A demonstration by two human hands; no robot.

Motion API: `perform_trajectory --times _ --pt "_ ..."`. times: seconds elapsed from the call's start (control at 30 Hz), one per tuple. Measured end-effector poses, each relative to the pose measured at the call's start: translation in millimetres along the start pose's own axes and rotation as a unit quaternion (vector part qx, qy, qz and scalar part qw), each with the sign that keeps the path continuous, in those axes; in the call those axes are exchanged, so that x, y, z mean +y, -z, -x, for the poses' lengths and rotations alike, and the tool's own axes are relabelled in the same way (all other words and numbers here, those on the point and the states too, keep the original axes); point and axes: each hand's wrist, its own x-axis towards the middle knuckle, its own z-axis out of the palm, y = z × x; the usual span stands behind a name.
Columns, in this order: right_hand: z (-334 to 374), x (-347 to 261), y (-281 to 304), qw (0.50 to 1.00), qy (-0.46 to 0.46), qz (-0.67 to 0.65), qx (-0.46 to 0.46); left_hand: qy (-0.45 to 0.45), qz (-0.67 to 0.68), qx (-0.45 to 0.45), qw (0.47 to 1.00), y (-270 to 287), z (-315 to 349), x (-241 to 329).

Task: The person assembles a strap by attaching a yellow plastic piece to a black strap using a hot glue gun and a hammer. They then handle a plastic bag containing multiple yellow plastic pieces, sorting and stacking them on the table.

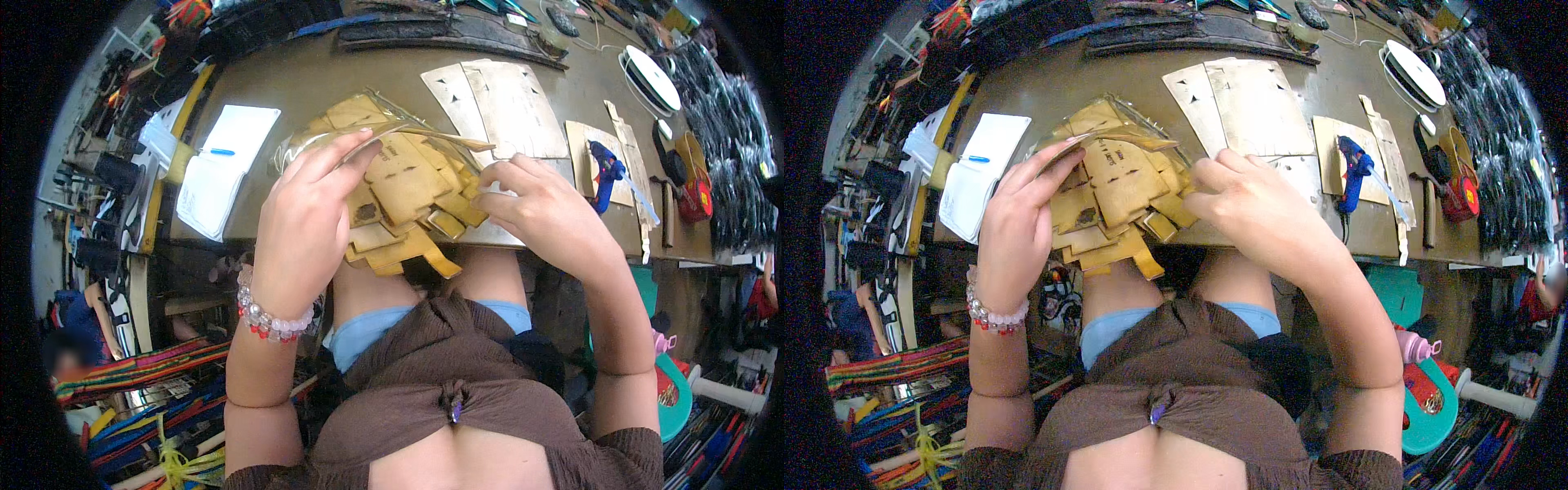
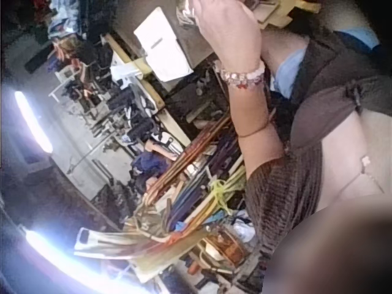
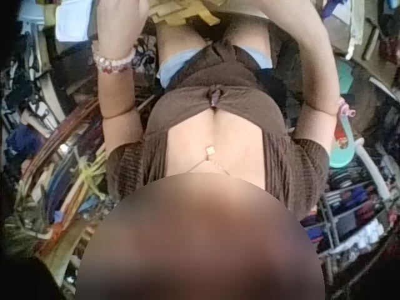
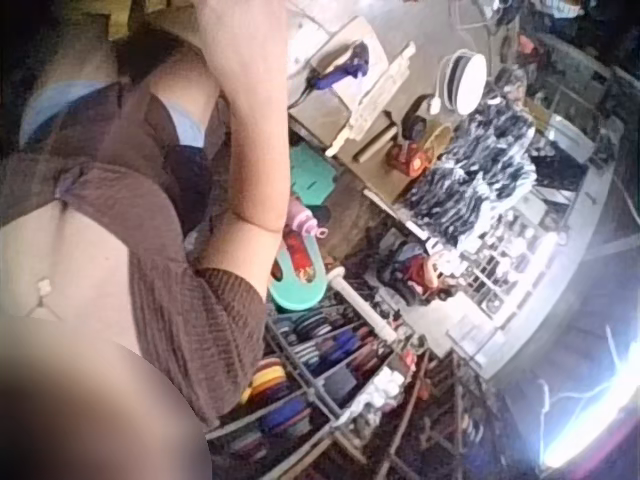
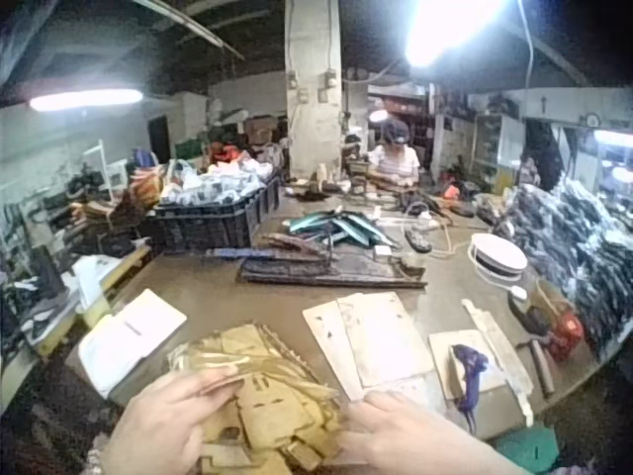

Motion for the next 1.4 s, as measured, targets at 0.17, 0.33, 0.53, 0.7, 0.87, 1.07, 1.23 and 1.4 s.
perform_trajectory --times 0.17,0.33,0.53,0.7,0.87,1.07,1.23,1.4 --pt "-17.1 11.9 -21.5 0.988 -0.005 -0.023 0.150 0.004 0.007 0.010 1.000 0.1 -1.3 -3.5" --pt "-56.8 -2.2 -19.8 0.956 -0.036 -0.105 0.270 -0.009 0.066 0.074 0.995 5.8 3.2 -16.7" --pt "-104.7 -9.6 -12.8 0.929 0.023 -0.085 0.360 -0.060 0.022 0.118 0.991 8.6 3.2 -23.4" --pt "-111.9 -11.8 -8.4 0.922 0.034 -0.127 0.364 0.002 -0.008 0.111 0.994 17.9 -1.0 -17.0" --pt "-114.7 -19.6 -5.1 0.935 0.065 -0.137 0.322 0.052 0.057 0.188 0.979 24.1 -6.6 -0.6" --pt "-105.8 -35.3 3.8 0.937 0.050 -0.169 0.301 0.046 -0.063 0.138 0.987 31.9 -20.3 -14.1" --pt "-85.4 -48.1 -10.7 0.991 0.092 -0.024 0.099 0.006 -0.052 0.179 0.982 30.9 -23.4 -19.0" --pt "-89.7 -37.0 -33.5 0.992 0.113 0.056 -0.032 -0.001 -0.034 0.172 0.984 29.8 -26.4 -18.8"
